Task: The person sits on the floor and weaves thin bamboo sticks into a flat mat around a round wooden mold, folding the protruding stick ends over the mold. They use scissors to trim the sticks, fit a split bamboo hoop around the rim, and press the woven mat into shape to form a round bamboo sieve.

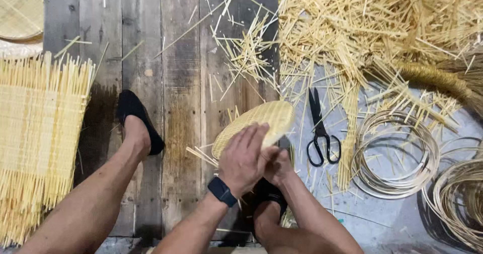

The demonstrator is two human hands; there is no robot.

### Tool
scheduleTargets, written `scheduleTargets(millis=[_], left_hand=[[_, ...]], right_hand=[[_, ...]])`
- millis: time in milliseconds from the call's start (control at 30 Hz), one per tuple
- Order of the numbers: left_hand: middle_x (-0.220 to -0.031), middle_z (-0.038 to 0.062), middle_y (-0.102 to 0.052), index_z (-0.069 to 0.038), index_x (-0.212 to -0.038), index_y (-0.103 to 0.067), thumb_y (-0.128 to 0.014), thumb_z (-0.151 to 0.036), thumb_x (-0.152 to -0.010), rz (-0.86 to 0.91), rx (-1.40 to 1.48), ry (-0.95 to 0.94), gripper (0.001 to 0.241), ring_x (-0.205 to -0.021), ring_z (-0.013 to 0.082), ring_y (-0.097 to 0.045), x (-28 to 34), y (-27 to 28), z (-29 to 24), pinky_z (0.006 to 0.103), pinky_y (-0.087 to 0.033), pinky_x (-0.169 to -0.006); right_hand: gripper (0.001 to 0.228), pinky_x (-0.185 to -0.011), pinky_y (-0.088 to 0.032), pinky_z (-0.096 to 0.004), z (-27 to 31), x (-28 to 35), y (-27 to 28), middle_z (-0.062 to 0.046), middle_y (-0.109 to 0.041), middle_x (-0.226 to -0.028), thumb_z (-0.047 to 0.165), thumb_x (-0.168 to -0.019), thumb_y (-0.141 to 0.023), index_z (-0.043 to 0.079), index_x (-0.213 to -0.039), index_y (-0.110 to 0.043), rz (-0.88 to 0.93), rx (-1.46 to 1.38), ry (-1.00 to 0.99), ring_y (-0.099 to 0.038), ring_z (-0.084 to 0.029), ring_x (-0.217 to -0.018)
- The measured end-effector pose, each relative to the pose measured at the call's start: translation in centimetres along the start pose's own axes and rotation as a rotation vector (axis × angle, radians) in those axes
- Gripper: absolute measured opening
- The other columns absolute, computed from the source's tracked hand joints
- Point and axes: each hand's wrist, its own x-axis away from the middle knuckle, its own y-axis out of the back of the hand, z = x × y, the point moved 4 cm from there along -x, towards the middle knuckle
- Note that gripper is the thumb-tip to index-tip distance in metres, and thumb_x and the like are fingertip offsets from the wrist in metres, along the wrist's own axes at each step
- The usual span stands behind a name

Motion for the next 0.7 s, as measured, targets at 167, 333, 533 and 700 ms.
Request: scheduleTargets(millis=[167, 333, 533, 700], left_hand=[[-0.116, 0.015, -0.076, -0.015, -0.141, -0.060, -0.045, -0.047, -0.107, -0.050, 0.135, 0.124, 0.049, -0.090, 0.0269, -0.076, -2.5, 2.6, 3.9, 0.0406, -0.061, -0.072], [-0.104, 0.014, -0.079, -0.013, -0.135, -0.067, -0.045, -0.049, -0.108, -0.172, 0.131, 0.113, 0.050, -0.078, 0.0222, -0.075, -1.6, 3.9, 7.6, 0.0354, -0.061, -0.060], [-0.092, 0.024, -0.071, 0.005, -0.114, -0.077, -0.047, -0.049, -0.115, -0.315, 0.446, 0.932, 0.062, -0.078, 0.0240, -0.060, 5.0, 2.3, 21.5, 0.0436, -0.051, -0.073], [-0.121, 0.014, -0.070, 0.001, -0.132, -0.057, -0.049, -0.035, -0.105, -0.382, 0.810, 1.270, 0.045, -0.108, 0.0258, -0.068, 14.9, -6.0, 25.4, 0.0395, -0.055, -0.093]], right_hand=[[0.061, -0.096, -0.053, -0.037, -1.7, -4.9, -3.0, -0.002, -0.060, -0.115, 0.050, -0.088, -0.081, 0.008, -0.126, -0.058, -0.081, -0.033, -0.046, -0.062, -0.019, -0.106], [0.060, -0.090, -0.058, -0.041, -0.1, -4.2, -8.1, -0.003, -0.068, -0.110, 0.058, -0.080, -0.067, 0.012, -0.119, -0.066, -0.149, 0.207, -0.022, -0.068, -0.019, -0.100], [0.083, -0.113, -0.046, -0.049, 1.5, 3.1, -0.9, -0.019, -0.056, -0.147, 0.053, -0.089, -0.053, 0.000, -0.152, -0.043, -0.088, 0.107, 0.049, -0.057, -0.034, -0.131], [0.100, -0.109, -0.047, -0.053, 4.4, 8.5, 5.3, -0.019, -0.051, -0.150, 0.060, -0.079, -0.062, 0.002, -0.157, -0.036, -0.252, 0.132, 0.294, -0.056, -0.036, -0.132]])
